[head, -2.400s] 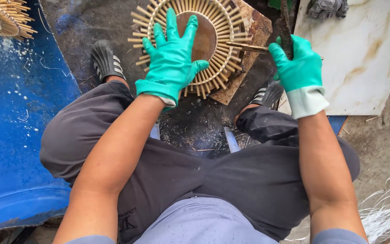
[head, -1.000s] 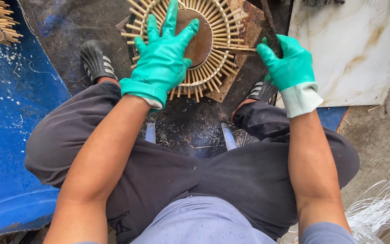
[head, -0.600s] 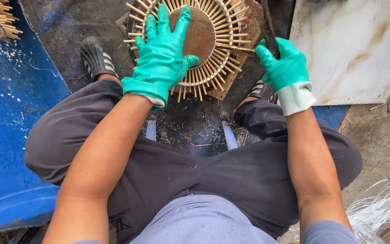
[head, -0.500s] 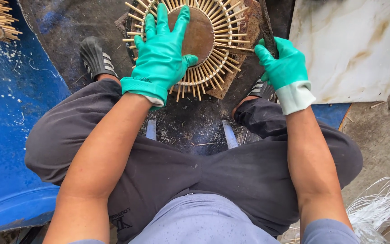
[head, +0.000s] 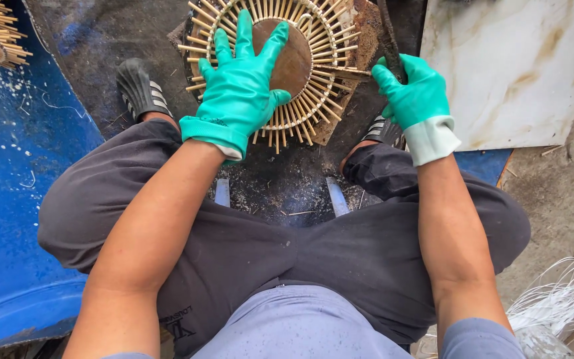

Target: The recorder is assembling and refining a decorative rattan mirror frame, using a specialized cutting and smoothing tool to trim the wooden dowels or spokes.

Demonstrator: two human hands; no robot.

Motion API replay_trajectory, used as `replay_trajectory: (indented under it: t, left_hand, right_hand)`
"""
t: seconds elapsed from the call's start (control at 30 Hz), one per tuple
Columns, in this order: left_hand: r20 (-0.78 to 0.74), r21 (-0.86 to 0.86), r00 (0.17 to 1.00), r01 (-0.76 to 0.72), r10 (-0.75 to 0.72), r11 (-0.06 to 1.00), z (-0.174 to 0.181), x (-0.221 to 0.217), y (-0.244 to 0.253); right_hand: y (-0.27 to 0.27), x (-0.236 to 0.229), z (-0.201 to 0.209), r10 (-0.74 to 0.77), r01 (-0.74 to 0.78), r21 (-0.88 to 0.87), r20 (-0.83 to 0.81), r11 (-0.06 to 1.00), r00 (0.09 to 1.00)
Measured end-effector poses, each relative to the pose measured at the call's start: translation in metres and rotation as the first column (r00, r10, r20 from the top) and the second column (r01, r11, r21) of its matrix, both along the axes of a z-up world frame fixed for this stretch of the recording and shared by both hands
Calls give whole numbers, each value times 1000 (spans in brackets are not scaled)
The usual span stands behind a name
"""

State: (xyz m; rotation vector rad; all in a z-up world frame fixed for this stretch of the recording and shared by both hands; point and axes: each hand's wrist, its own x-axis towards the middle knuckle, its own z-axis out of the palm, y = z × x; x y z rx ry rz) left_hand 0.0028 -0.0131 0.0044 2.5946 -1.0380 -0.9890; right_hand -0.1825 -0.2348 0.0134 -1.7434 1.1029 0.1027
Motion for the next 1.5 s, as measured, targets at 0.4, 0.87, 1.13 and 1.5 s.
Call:
replay_trajectory:
  t: [0.4, 0.87, 1.13, 1.5]
  left_hand:
    - [-10, 4, 1000, 24, -24, 1000, 9, -2, 1]
    - [-7, 12, 1000, -3, 3, 1000, 13, -1, 17]
    - [8, -4, 998, 61, -61, 998, 6, 10, 19]
    - [42, -27, 995, 90, -88, 996, -1, 8, 22]
  right_hand:
    - [18, -5, 83, -178, 185, 10, 329, 983, 927]
    - [-4, -5, 14, -118, 121, -39, 88, 992, 989]
    - [6, 10, -10, 45, -51, -96, -65, 994, 997]
    - [11, 13, 27, 28, -28, -27, -19, 999, 999]
